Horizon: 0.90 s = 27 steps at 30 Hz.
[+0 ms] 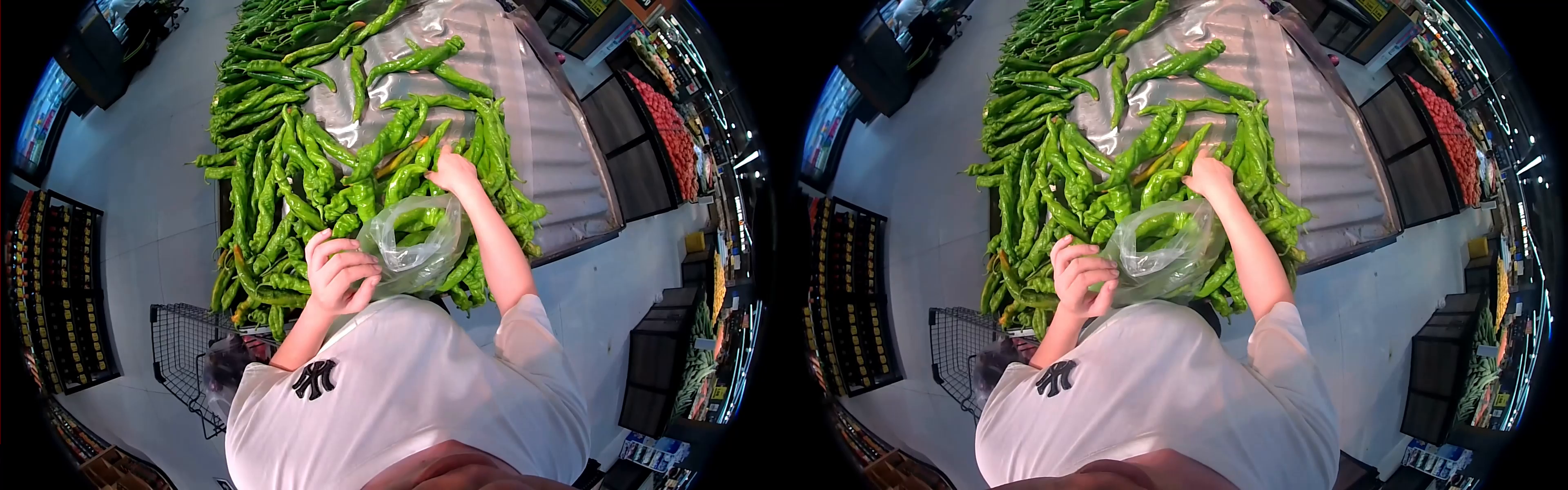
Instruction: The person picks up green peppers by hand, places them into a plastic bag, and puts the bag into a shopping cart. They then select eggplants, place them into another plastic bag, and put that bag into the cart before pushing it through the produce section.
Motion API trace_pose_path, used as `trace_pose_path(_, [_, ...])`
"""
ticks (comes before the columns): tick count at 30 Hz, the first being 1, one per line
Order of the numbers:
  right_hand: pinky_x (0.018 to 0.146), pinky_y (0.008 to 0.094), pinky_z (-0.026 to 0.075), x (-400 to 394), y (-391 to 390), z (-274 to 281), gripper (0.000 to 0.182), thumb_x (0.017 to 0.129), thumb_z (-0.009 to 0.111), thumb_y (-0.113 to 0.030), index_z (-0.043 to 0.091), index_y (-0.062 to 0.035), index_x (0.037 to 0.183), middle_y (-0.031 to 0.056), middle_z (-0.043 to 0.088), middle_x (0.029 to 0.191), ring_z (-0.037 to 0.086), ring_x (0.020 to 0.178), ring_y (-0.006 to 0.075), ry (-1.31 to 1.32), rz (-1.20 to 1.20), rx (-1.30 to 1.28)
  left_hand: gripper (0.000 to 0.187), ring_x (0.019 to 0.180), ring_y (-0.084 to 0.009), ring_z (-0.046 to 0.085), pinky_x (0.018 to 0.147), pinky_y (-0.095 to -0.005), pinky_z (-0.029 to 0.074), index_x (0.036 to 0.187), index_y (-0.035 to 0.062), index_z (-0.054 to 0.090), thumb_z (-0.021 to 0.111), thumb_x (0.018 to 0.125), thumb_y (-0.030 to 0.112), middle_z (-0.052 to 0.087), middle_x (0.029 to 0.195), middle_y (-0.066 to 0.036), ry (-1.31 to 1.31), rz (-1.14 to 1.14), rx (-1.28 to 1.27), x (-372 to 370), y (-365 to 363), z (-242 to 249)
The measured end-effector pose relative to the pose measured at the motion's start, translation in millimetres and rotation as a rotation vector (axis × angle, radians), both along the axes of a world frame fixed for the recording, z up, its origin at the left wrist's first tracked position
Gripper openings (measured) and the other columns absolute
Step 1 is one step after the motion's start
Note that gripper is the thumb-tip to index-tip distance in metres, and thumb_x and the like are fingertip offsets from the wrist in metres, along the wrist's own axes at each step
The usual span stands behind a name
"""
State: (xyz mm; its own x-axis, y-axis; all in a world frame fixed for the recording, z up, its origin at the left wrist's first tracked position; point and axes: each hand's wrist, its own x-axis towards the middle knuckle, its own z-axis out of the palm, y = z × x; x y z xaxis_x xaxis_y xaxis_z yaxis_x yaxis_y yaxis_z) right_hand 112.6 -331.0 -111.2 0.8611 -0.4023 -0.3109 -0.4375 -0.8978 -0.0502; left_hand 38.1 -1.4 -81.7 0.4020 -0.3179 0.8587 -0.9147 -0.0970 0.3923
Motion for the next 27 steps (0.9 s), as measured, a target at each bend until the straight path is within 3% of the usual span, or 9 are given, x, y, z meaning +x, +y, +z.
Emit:
trace_pose_path(6, [0.083,0.0430,0.053,-18.6,-6.4,11.5,0.078,0.077,0.080,-0.035,0.040,0.0089,0.127,0.0193,0.070,0.096,0.068,0.094,0.0369,-0.224,-0.075,0.175,0.007,0.094,-0.0245,0.062,0.104,-0.0493,0.036,0.082,0.0143,0.069,0.073,0.076,0.016,0.069,0.084,0.001,0.023,0.031,0.006,-3.5,-3.7,1.6])
trace_pose_path(9, [0.078,0.0421,0.052,-34.3,-5.8,20.1,0.076,0.076,0.082,-0.032,0.041,0.0061,0.127,0.0155,0.068,0.084,0.068,0.087,0.0342,-0.376,-0.119,0.346,0.008,0.094,-0.0247,0.061,0.104,-0.0495,0.036,0.082,0.0135,0.069,0.073,0.075,0.014,0.069,0.084,0.001,0.044,-0.017,-0.002,-3.5,-6.6,0.7])
trace_pose_path(10, [0.074,0.0400,0.051,-39.6,-3.4,23.3,0.076,0.076,0.082,-0.030,0.041,0.0045,0.130,0.0115,0.064,0.076,0.067,0.080,0.0290,-0.420,-0.128,0.348,0.008,0.094,-0.0248,0.061,0.104,-0.0494,0.036,0.082,0.0132,0.070,0.073,0.075,0.014,0.069,0.084,0.000,0.039,-0.010,0.004,-4.6,-7.7,1.5])
trace_pose_path(13, [0.074,0.0379,0.050,-55.7,3.4,38.4,0.078,0.076,0.083,-0.029,0.040,0.0028,0.133,0.0098,0.064,0.077,0.066,0.078,0.0248,-0.496,-0.166,0.400,0.009,0.094,-0.0250,0.061,0.104,-0.0492,0.037,0.082,0.0127,0.070,0.073,0.074,0.013,0.069,0.084,0.000,0.025,-0.004,0.011,-6.2,-10.6,4.5])
trace_pose_path(17, [0.069,0.0355,0.050,-71.4,1.5,36.0,0.074,0.075,0.083,-0.029,0.049,0.0012,0.133,0.0062,0.064,0.080,0.063,0.075,0.0214,-0.679,-0.135,0.429,0.009,0.093,-0.0249,0.061,0.105,-0.0485,0.037,0.082,0.0125,0.070,0.073,0.074,0.013,0.070,0.084,0.000,0.027,-0.014,0.016,-9.2,-12.4,6.0])
trace_pose_path(24, [0.059,0.0257,0.044,-83.4,12.3,41.0,0.061,0.078,0.080,-0.014,0.052,0.0027,0.130,0.0028,0.057,0.073,0.052,0.060,0.0089,-0.801,-0.108,0.567,0.008,0.093,-0.0249,0.061,0.105,-0.0477,0.037,0.081,0.0123,0.070,0.073,0.074,0.012,0.070,0.085,-0.001,0.050,-0.017,0.033,-11.9,-13.5,8.6])
trace_pose_path(27, [0.056,0.0222,0.039,-87.2,12.1,43.8,0.058,0.080,0.078,-0.006,0.051,0.0029,0.130,-0.0005,0.053,0.072,0.045,0.060,0.0051,-1.054,-0.013,0.710,0.009,0.095,-0.0252,0.060,0.105,-0.0475,0.037,0.081,0.0123,0.070,0.073,0.074,0.011,0.070,0.086,-0.001,0.056,-0.002,0.037,-12.3,-12.9,7.9])
